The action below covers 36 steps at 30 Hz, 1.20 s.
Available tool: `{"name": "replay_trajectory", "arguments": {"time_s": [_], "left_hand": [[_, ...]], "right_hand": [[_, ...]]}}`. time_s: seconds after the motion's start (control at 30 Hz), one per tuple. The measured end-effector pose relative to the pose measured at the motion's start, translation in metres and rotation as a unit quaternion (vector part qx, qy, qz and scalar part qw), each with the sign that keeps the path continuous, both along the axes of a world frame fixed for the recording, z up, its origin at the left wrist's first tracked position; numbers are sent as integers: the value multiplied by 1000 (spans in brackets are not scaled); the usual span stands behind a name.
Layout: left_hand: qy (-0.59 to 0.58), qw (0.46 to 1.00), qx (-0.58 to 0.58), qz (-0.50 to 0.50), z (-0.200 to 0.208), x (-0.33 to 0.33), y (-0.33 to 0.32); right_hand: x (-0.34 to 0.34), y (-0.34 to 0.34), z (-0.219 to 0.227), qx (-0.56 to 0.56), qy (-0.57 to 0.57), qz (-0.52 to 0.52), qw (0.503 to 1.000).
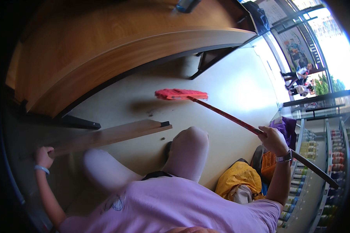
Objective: The person sweeps the floor of a convenience store using a broom and dustpan. They remove a wooden shelf panel to sweep underneath, then replace it. The person continues sweeping the main floor area and a hallway.
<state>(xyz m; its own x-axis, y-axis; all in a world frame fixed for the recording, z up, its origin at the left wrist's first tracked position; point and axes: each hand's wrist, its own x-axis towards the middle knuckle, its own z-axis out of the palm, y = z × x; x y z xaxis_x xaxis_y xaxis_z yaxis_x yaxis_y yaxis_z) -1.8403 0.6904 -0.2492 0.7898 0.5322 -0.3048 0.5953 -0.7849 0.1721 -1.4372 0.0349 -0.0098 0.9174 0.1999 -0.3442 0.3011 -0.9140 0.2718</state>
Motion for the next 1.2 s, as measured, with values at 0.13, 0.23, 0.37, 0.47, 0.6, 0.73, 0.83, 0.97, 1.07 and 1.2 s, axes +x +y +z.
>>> {"name": "replay_trajectory", "arguments": {"time_s": [0.13, 0.23, 0.37, 0.47, 0.6, 0.73, 0.83, 0.97, 1.07, 1.2], "left_hand": [[9, 1000, -6, -8, 5, 3, -1], [43, 999, -23, -4, 2, 7, 1], [-1, 999, -16, -30, -2, 3, 2], [18, 999, -18, -28, 0, 3, 2], [41, 998, -43, -21, 11, 8, -4], [71, 997, -36, -3, 21, 17, -10], [71, 994, -77, 33, 25, 24, -10], [55, 996, -67, 6, 29, 30, -5], [80, 994, -69, 17, 30, 30, -3], [68, 994, -81, 26, 26, 25, -4]], "right_hand": [[-3, -85, -14, 44, -47, -64, 996], [-28, -161, -47, 41, -94, -101, 990], [-65, -250, -106, 6, -82, -192, 978], [-90, -288, -146, -58, -74, -326, 941], [-105, -277, -176, 12, 39, -338, 940], [-112, -222, -165, 72, -92, -209, 971], [-111, -173, -144, 179, -127, -110, 969], [-107, -116, -139, 152, -202, -21, 967], [-103, -98, -141, 147, -254, 26, 956], [-114, -96, -145, 160, -292, 23, 943]]}}
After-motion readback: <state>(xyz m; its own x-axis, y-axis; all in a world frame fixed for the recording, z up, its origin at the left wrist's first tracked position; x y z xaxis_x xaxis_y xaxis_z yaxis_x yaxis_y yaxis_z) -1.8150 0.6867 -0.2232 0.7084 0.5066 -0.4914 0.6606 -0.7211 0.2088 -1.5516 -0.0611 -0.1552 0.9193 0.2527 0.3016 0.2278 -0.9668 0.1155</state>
